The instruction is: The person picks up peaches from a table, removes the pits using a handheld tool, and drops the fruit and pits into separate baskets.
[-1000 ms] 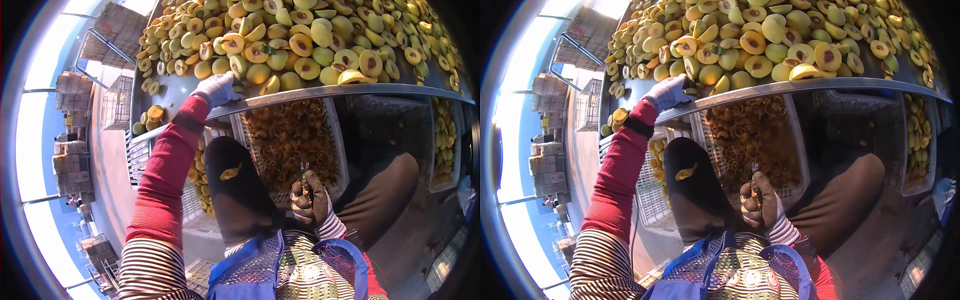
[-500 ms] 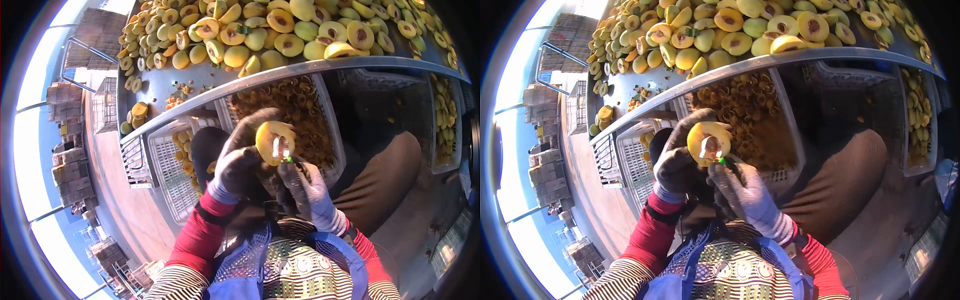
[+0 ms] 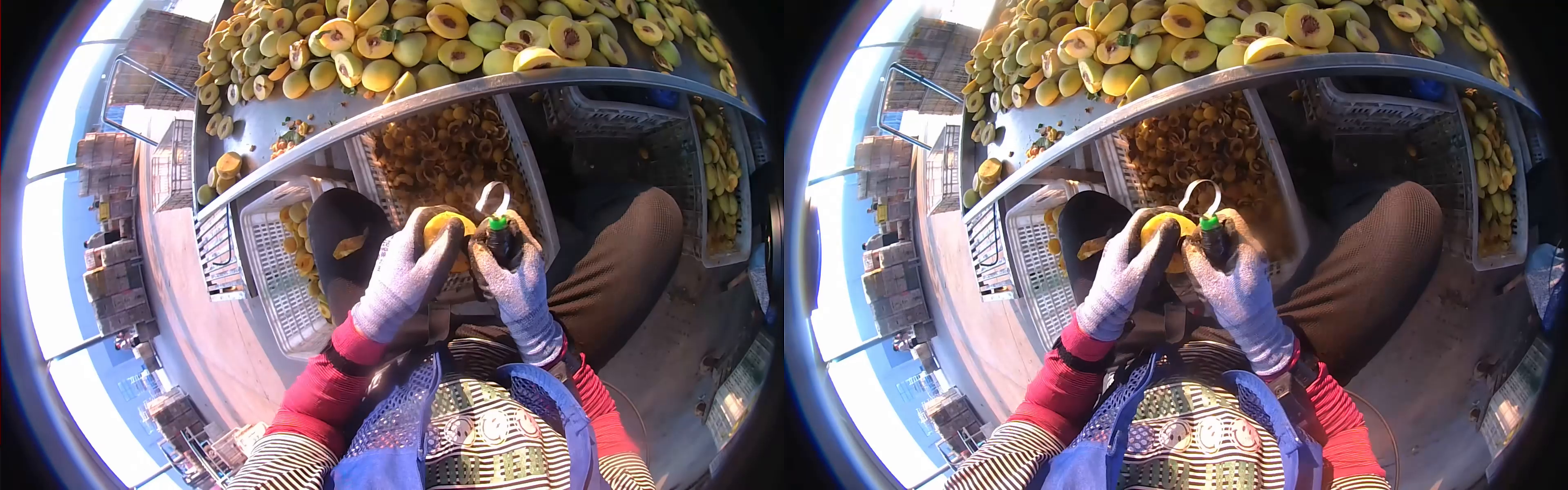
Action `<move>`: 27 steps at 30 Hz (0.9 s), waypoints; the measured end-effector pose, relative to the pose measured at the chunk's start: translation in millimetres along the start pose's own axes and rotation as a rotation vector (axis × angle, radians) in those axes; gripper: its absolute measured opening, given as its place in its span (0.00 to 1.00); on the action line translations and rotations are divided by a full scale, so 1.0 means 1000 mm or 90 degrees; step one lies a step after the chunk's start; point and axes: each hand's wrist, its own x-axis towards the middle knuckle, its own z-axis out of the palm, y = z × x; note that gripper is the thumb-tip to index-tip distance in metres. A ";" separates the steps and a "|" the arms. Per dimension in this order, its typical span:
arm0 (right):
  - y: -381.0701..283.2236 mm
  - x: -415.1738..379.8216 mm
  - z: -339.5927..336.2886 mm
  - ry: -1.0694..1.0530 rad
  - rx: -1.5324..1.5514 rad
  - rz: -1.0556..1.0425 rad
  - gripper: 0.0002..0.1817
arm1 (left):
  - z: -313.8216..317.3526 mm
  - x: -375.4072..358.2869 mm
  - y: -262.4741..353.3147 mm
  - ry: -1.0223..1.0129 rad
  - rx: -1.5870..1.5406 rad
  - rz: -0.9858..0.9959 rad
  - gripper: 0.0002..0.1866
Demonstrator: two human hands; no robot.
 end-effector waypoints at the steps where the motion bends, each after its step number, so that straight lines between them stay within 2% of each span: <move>1: -0.002 -0.003 -0.001 0.007 0.090 0.063 0.08 | 0.002 -0.002 -0.004 0.006 -0.060 -0.002 0.14; 2: -0.005 -0.005 -0.002 0.015 0.179 0.126 0.08 | 0.004 -0.005 0.008 0.070 -0.073 -0.050 0.14; 3: -0.012 -0.011 -0.001 0.023 0.335 0.214 0.07 | 0.008 -0.004 0.009 0.129 -0.118 -0.012 0.14; 4: -0.013 -0.017 0.001 0.021 0.335 0.213 0.07 | 0.012 -0.004 0.011 0.188 -0.162 0.025 0.14; 6: -0.015 -0.029 0.003 -0.067 0.158 0.151 0.08 | 0.019 -0.007 0.021 0.193 -0.195 0.035 0.14; 7: 0.024 -0.042 0.016 0.047 -0.047 -0.093 0.11 | 0.026 -0.007 0.019 0.205 -0.172 0.076 0.15; 8: 0.016 -0.042 0.014 0.049 -0.049 -0.093 0.11 | 0.031 -0.007 0.016 0.216 -0.148 0.118 0.15; 11: -0.009 -0.038 0.008 0.047 -0.114 -0.142 0.14 | 0.041 -0.010 0.021 0.242 -0.223 0.103 0.14; 14: -0.011 -0.041 0.007 -0.007 -0.048 -0.065 0.15 | 0.044 -0.014 0.021 0.243 -0.292 0.077 0.14; 17: -0.006 -0.044 0.007 -0.021 -0.094 -0.111 0.14 | 0.045 -0.016 0.027 0.225 -0.328 0.060 0.14; 20: 0.010 -0.051 0.005 0.025 -0.184 -0.185 0.12 | 0.046 -0.018 0.025 0.217 -0.342 0.062 0.14; 22: 0.030 -0.057 0.003 -0.063 0.058 0.065 0.13 | 0.044 -0.021 0.017 0.205 -0.186 0.060 0.14; 23: 0.023 -0.052 -0.001 -0.064 0.059 0.064 0.13 | 0.041 -0.021 0.014 0.196 -0.137 0.065 0.15; 25: 0.001 -0.038 -0.010 -0.237 0.205 0.226 0.15 | 0.038 -0.022 0.012 0.168 -0.147 0.052 0.15; 26: 0.004 -0.040 -0.010 -0.236 0.205 0.227 0.15 | 0.036 -0.023 0.012 0.140 -0.159 0.040 0.15; 27: 0.009 -0.043 -0.009 -0.220 0.290 0.285 0.16 | 0.033 -0.019 0.016 0.100 -0.189 0.022 0.16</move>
